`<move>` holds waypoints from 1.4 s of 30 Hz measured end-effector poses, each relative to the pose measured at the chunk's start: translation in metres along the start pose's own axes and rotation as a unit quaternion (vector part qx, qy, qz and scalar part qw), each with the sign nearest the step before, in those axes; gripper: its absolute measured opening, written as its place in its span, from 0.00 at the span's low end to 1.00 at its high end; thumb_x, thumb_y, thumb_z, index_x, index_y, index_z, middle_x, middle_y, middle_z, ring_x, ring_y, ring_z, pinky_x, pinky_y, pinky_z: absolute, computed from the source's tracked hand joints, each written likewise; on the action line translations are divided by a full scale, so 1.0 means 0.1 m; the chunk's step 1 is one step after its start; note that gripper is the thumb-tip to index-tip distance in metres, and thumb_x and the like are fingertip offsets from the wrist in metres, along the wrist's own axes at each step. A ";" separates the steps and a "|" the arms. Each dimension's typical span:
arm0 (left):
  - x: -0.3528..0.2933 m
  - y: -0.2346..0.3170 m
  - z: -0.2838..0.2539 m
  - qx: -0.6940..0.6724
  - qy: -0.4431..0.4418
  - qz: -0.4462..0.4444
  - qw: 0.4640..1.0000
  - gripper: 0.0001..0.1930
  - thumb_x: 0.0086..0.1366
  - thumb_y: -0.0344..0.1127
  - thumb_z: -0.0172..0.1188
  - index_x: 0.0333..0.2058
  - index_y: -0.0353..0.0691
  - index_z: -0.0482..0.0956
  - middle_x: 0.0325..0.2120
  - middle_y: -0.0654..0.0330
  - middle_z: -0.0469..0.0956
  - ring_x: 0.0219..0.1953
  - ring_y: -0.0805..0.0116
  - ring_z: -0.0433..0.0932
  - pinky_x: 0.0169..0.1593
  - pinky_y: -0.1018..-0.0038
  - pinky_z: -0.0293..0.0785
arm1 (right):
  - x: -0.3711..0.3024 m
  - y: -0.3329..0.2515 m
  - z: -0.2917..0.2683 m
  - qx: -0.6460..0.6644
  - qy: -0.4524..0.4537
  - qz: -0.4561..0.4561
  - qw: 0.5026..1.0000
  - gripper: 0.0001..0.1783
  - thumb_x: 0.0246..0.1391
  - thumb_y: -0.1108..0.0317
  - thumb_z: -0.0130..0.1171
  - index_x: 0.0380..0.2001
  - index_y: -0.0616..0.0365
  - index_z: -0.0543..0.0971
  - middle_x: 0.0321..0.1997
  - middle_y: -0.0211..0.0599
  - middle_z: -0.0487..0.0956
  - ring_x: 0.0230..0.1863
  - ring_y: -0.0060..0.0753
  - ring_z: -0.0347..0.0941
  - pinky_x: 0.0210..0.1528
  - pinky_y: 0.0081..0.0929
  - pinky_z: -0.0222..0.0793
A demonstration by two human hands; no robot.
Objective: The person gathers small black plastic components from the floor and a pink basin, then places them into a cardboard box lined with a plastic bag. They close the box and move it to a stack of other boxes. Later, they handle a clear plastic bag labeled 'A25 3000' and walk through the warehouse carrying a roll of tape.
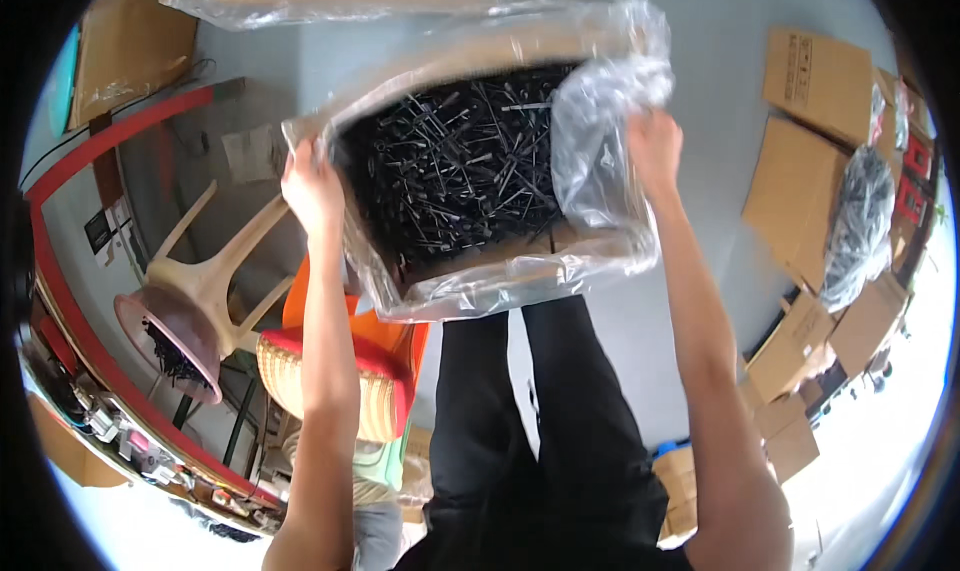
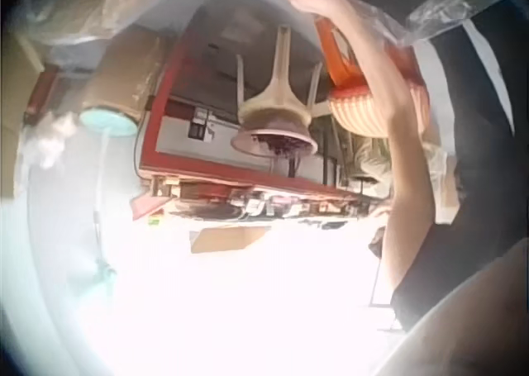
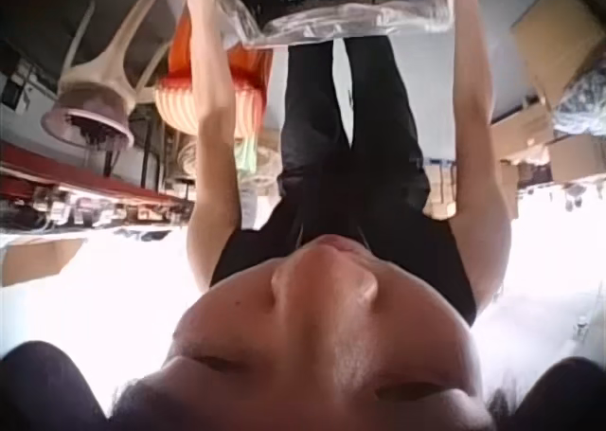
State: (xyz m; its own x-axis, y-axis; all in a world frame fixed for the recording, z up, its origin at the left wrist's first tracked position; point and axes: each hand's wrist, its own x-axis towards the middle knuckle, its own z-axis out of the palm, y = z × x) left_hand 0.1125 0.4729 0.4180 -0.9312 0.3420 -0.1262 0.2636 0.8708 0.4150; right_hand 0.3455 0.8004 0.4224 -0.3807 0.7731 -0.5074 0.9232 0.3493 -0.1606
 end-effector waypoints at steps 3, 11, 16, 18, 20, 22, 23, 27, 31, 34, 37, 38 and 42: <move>-0.19 0.07 -0.15 -0.026 0.059 0.018 0.998 0.21 0.52 0.23 0.55 0.47 0.45 0.72 0.46 0.45 0.70 0.45 0.46 0.72 0.47 0.60 0.69 | -0.19 0.19 -0.18 0.172 0.024 -0.017 0.985 0.19 0.48 0.69 0.55 0.44 0.65 0.73 0.36 0.44 0.78 0.39 0.44 0.74 0.46 0.32 0.66; -0.49 0.28 0.86 0.094 -0.049 0.100 0.989 0.27 0.59 0.48 0.52 0.57 0.52 0.61 0.56 0.43 0.56 0.56 0.41 0.56 0.56 0.47 0.51 | -0.81 -0.34 0.16 -0.096 0.012 -0.487 0.868 0.14 0.47 0.68 0.56 0.39 0.57 0.75 0.53 0.42 0.69 0.55 0.41 0.64 0.55 0.37 0.59; -1.27 1.03 1.17 0.039 -0.178 0.213 0.960 0.31 0.57 0.58 0.51 0.58 0.61 0.59 0.61 0.44 0.46 0.62 0.38 0.43 0.54 0.32 0.38 | -0.35 0.19 -0.58 -0.204 0.344 -0.187 0.897 0.14 0.51 0.66 0.54 0.43 0.47 0.77 0.48 0.35 0.72 0.51 0.41 0.64 0.50 0.43 0.57; -1.13 1.08 1.23 0.050 -0.228 0.307 0.923 0.30 0.57 0.58 0.51 0.58 0.63 0.59 0.63 0.56 0.47 0.65 0.44 0.39 0.55 0.30 0.37 | -0.54 0.15 -0.68 -0.196 0.379 -0.174 0.887 0.13 0.50 0.65 0.55 0.41 0.45 0.78 0.44 0.33 0.74 0.51 0.41 0.63 0.49 0.40 0.57; -0.88 0.91 1.27 0.077 -0.139 0.253 0.954 0.31 0.57 0.57 0.51 0.59 0.63 0.58 0.63 0.58 0.47 0.65 0.46 0.40 0.54 0.29 0.39 | -0.87 -0.06 -0.59 -0.195 0.420 -0.159 0.872 0.11 0.50 0.64 0.56 0.39 0.45 0.79 0.43 0.31 0.75 0.54 0.41 0.62 0.49 0.39 0.56; -0.97 0.89 1.12 0.083 -0.205 0.242 0.945 0.33 0.55 0.57 0.53 0.60 0.62 0.57 0.63 0.54 0.45 0.65 0.44 0.39 0.52 0.30 0.46 | -0.92 -0.17 -0.10 -0.075 0.221 -0.285 0.930 0.18 0.50 0.61 0.55 0.46 0.47 0.75 0.51 0.38 0.70 0.59 0.46 0.57 0.53 0.42 0.54; -1.06 0.83 1.10 0.084 -0.228 0.253 0.937 0.34 0.55 0.57 0.54 0.60 0.62 0.56 0.63 0.53 0.45 0.65 0.43 0.38 0.52 0.31 0.47 | -0.91 -0.28 0.21 -0.038 0.135 -0.329 0.934 0.22 0.51 0.59 0.55 0.50 0.49 0.72 0.55 0.41 0.67 0.61 0.48 0.54 0.55 0.44 0.53; -1.12 0.84 0.77 0.120 -0.299 0.300 0.898 0.33 0.52 0.45 0.60 0.58 0.59 0.60 0.63 0.59 0.46 0.65 0.49 0.43 0.52 0.33 0.52 | -0.24 -0.40 1.26 -0.180 0.095 -0.304 0.931 0.34 0.54 0.48 0.47 0.59 0.53 0.59 0.66 0.49 0.49 0.66 0.52 0.46 0.60 0.58 0.44; -1.00 0.59 0.25 -0.019 -0.306 0.267 0.914 0.23 0.51 0.26 0.53 0.48 0.44 0.72 0.54 0.54 0.63 0.55 0.56 0.64 0.52 0.56 0.65 | -0.19 -0.48 0.67 -0.087 -0.072 -0.295 0.949 0.25 0.57 0.48 0.44 0.52 0.49 0.68 0.58 0.48 0.63 0.58 0.51 0.60 0.57 0.48 0.55; -0.31 0.50 0.33 -0.073 -0.142 0.283 0.946 0.23 0.52 0.21 0.52 0.49 0.39 0.71 0.43 0.47 0.72 0.47 0.52 0.71 0.50 0.65 0.68 | 0.26 -0.86 0.02 -0.038 -0.152 -0.166 0.973 0.20 0.57 0.55 0.48 0.45 0.58 0.75 0.47 0.43 0.76 0.49 0.39 0.72 0.50 0.28 0.66; 0.39 0.82 0.39 -0.114 0.054 0.204 0.971 0.17 0.55 0.22 0.50 0.45 0.37 0.72 0.37 0.50 0.73 0.41 0.52 0.71 0.45 0.62 0.69 | 0.92 -0.91 0.05 0.257 0.070 -0.305 0.914 0.18 0.57 0.62 0.48 0.49 0.57 0.73 0.48 0.47 0.75 0.52 0.39 0.71 0.53 0.25 0.64; 0.30 1.02 0.39 -0.135 0.064 0.172 0.974 0.17 0.56 0.24 0.50 0.46 0.39 0.70 0.35 0.52 0.72 0.39 0.52 0.71 0.43 0.62 0.70 | 0.99 -0.94 -0.09 0.244 0.060 -0.319 0.914 0.16 0.56 0.63 0.49 0.45 0.59 0.74 0.44 0.47 0.76 0.47 0.37 0.72 0.49 0.27 0.65; -0.59 1.16 1.06 0.045 -0.126 0.376 0.917 0.29 0.54 0.55 0.53 0.55 0.56 0.64 0.53 0.63 0.62 0.58 0.59 0.56 0.56 0.41 0.45 | 0.88 -0.80 -0.32 0.119 -0.073 -0.319 0.938 0.15 0.55 0.61 0.51 0.39 0.61 0.76 0.36 0.43 0.79 0.39 0.35 0.74 0.44 0.29 0.67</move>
State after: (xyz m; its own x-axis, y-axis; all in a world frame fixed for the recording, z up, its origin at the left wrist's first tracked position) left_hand 0.2249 0.5908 0.3783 -0.3928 0.9186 -0.0443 0.8376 0.3772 0.3951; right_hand 0.2361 0.8574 0.4176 -0.8638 0.3611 -0.3513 0.5028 0.5748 -0.6456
